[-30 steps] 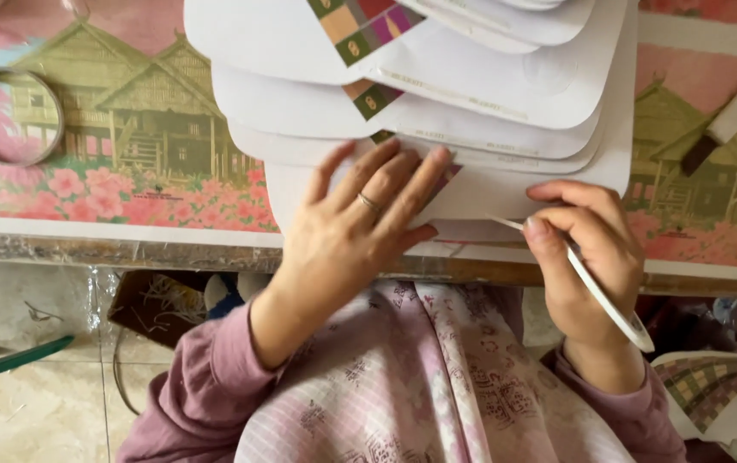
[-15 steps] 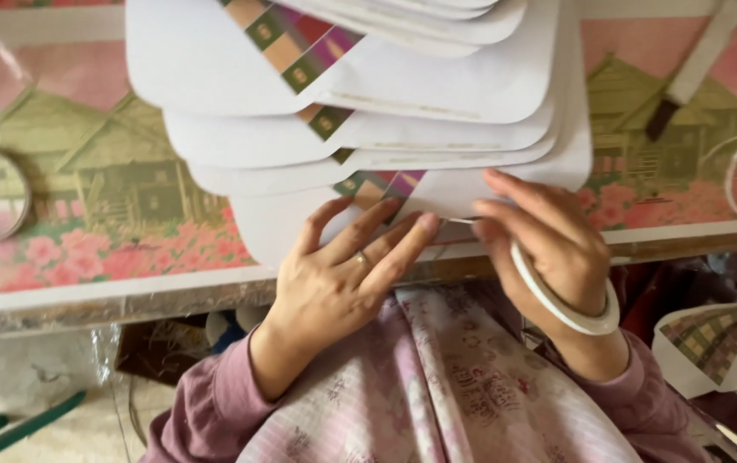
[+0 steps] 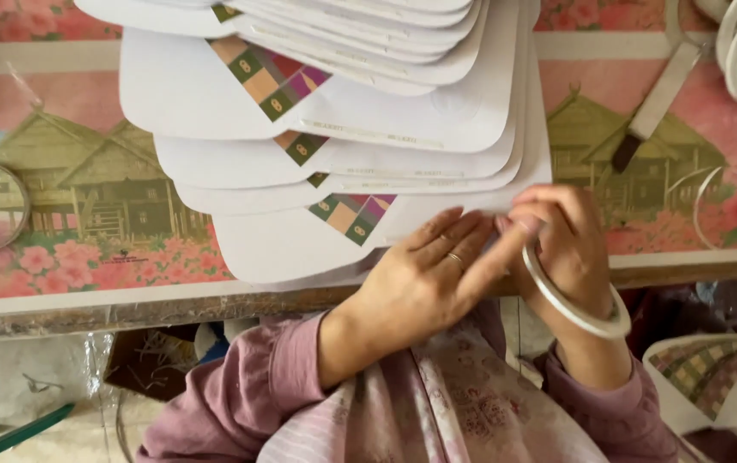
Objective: The person repeatedly applies a strip of white tape to the edge of a stack of white paper cutouts. They smooth the tape with their fingers and continue the process on multiple items in the stack.
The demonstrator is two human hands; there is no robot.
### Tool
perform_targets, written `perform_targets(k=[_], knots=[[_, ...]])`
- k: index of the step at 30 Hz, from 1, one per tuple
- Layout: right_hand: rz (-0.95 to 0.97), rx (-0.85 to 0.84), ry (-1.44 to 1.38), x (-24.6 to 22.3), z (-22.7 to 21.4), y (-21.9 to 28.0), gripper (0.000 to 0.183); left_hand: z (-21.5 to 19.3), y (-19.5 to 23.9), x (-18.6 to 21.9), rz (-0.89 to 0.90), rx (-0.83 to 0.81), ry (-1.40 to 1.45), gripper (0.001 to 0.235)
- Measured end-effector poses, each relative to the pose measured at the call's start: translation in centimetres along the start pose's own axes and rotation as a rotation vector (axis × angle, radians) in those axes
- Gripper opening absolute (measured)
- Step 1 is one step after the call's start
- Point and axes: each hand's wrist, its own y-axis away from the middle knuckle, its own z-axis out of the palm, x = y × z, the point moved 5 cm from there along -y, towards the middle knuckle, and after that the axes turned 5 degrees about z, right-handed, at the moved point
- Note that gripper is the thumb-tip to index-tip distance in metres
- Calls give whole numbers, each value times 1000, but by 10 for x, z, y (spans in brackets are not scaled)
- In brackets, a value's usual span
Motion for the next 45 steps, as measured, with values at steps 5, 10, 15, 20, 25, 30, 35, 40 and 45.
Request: perform_targets(k=[5, 10, 15, 20, 25, 30, 35, 40, 45], knots=[[-54, 465, -46, 16, -16, 20, 18, -34, -4, -14, -80, -101, -262, 52], [-85, 304, -24, 8, 11, 3, 12, -24, 22, -65, -167, -145, -380, 67], [-111, 133, 86, 9, 16, 5, 30, 10, 26, -22, -197, -274, -297, 50], [-54, 279, 91, -18, 6, 5, 18, 14, 18, -13, -235, -236, -313, 50], [-114, 378, -77, -42, 3, 21, 22, 18, 28, -18, -139, -451, -510, 51], [155, 34, -264, -44, 9, 1, 10, -64, 43, -33, -215, 22, -7, 32], [87, 8, -254, -56, 26, -11, 20, -59, 66, -32, -127, -19, 13, 32], [-11, 54, -155, -50, 12, -8, 21, -52, 55, -26, -60, -85, -114, 37], [119, 241, 20, -13, -11, 13, 12, -48, 57, -25, 10, -172, -217, 39]])
